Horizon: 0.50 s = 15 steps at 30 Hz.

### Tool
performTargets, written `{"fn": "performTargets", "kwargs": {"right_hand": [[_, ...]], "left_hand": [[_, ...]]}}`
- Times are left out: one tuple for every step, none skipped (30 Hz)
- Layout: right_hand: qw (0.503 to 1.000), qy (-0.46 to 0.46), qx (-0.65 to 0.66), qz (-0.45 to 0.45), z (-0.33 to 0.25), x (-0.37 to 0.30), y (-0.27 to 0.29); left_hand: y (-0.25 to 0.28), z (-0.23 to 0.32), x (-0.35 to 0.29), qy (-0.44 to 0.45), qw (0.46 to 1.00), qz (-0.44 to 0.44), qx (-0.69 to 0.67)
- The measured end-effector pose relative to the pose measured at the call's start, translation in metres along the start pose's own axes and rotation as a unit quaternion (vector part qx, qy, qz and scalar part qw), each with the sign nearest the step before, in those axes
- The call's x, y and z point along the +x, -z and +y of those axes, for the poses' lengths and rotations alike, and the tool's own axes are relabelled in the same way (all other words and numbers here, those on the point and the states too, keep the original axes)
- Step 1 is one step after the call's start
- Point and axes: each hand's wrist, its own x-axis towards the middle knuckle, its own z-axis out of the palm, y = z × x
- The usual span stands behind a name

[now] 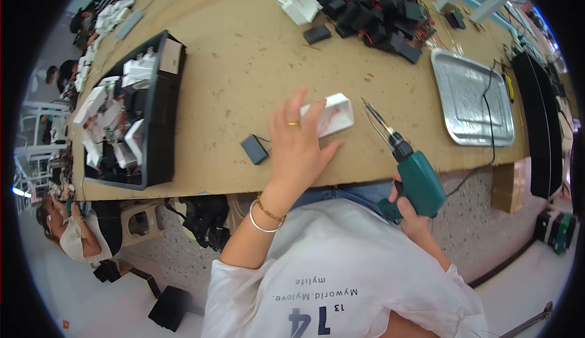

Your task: Soldering or heat-fusing components into plastic housings at a manual workstation.

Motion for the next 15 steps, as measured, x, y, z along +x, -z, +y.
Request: {"fn": "performTargets", "kwargs": {"right_hand": [[1.0, -0.003, -0.003, 0.004, 0.002, -0.002, 0.001], [1.0, -0.022, 0.005, 0.008, -0.001, -0.004, 0.0], [0.999, -0.041, 0.007, 0.018, -0.001, -0.005, 0.002], [0.999, 0.004, 0.012, 0.038, 0.002, -0.002, 0.0], [0.997, 0.047, 0.018, 0.063, 0.003, 0.001, -0.001], [0.997, 0.053, 0.026, 0.048, -0.001, 0.003, 0.002], [0.997, 0.059, 0.033, 0.033, -0.003, 0.006, 0.004], [0.996, 0.069, 0.045, 0.023, 0.0, 0.007, 0.006], [0.997, 0.065, 0.043, 0.028, 0.004, 0.009, 0.008], [0.997, 0.061, 0.039, 0.033, 0.008, 0.011, 0.01], [0.996, 0.071, 0.042, 0.036, 0.015, 0.013, 0.014], [0.996, 0.075, 0.04, 0.042, 0.017, 0.015, 0.016], [0.995, 0.077, 0.052, 0.022, 0.014, 0.016, 0.013], [0.996, 0.078, 0.05, 0.017, 0.014, 0.017, 0.014], [0.996, 0.066, 0.056, 0.027, 0.013, 0.016, 0.01]], "left_hand": [[-0.001, -0.006, -0.004, 0.041, 0.996, -0.079, -0.018], [0.009, -0.012, -0.004, 0.087, 0.984, -0.151, -0.024], [0.014, -0.013, 0.0, 0.077, 0.988, -0.137, -0.012], [0.021, -0.02, 0.006, 0.077, 0.989, -0.126, 0.015], [0.028, -0.025, 0.013, 0.135, 0.983, -0.099, -0.076], [0.038, -0.032, 0.019, 0.189, 0.965, -0.071, -0.168], [0.055, -0.045, 0.028, 0.186, 0.969, -0.062, -0.148], [0.074, -0.062, 0.041, 0.223, 0.956, 0.001, -0.19], [0.097, -0.08, 0.052, 0.258, 0.936, 0.064, -0.232], [0.124, -0.1, 0.061, 0.264, 0.941, 0.118, -0.175], [0.145, -0.115, 0.071, 0.272, 0.919, 0.162, -0.234], [0.159, -0.137, 0.08, 0.294, 0.928, 0.182, -0.14], [0.186, -0.155, 0.081, 0.298, 0.926, 0.231, -0.027], [0.197, -0.17, 0.086, 0.295, 0.923, 0.237, 0.071], [0.21, -0.204, 0.082, 0.26, 0.915, 0.252, 0.176]]}}
